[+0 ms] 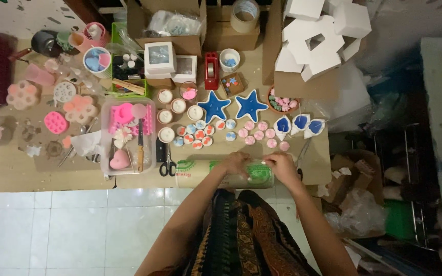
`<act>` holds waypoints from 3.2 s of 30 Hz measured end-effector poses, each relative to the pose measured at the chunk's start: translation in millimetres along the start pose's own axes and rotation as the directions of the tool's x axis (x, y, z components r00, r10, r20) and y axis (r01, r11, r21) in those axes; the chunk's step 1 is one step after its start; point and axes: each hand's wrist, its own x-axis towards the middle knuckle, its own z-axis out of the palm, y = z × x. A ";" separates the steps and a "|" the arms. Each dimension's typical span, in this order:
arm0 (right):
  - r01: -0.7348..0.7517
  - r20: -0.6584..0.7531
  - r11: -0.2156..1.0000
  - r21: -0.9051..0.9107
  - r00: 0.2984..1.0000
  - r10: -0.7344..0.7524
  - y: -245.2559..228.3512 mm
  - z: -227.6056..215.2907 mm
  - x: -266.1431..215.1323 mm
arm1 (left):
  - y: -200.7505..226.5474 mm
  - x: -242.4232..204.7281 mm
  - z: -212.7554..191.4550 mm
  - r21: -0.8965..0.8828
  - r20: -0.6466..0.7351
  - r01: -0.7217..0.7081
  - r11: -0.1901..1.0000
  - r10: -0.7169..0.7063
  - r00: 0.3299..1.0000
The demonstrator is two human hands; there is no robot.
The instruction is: The person wraps small floral-shaped and circular objects in clear plastic using a roll of wrap and shears to cut the material.
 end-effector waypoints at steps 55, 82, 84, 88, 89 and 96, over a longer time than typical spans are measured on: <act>-0.107 0.107 0.886 0.451 0.992 0.065 -3.2 46.6 125.6 | 108.2 -17.4 -57.3 0.061 -0.143 -0.101 0.993 0.109 0.984; -0.531 0.358 0.398 0.748 0.828 0.432 -0.9 10.3 10.6 | 81.3 55.5 -109.7 -0.065 0.080 -0.269 0.961 0.273 0.959; -0.552 0.395 0.370 0.747 0.816 0.422 -3.2 10.4 10.6 | 80.5 57.4 -109.1 -0.084 0.092 -0.245 0.966 0.252 0.963; -0.572 0.409 0.362 0.736 0.802 0.435 35.7 38.1 10.0 | 65.7 65.2 -99.5 -0.120 0.091 -0.236 0.964 0.247 0.965; -0.557 0.413 0.278 0.783 0.799 0.438 46.9 45.8 8.5 | 64.6 65.4 -100.2 -0.135 0.091 -0.231 0.963 0.245 0.965; -0.517 0.392 0.346 0.782 0.841 0.372 18.6 45.9 -4.2 | 44.8 75.7 -88.5 -0.177 0.064 -0.232 0.957 0.246 0.967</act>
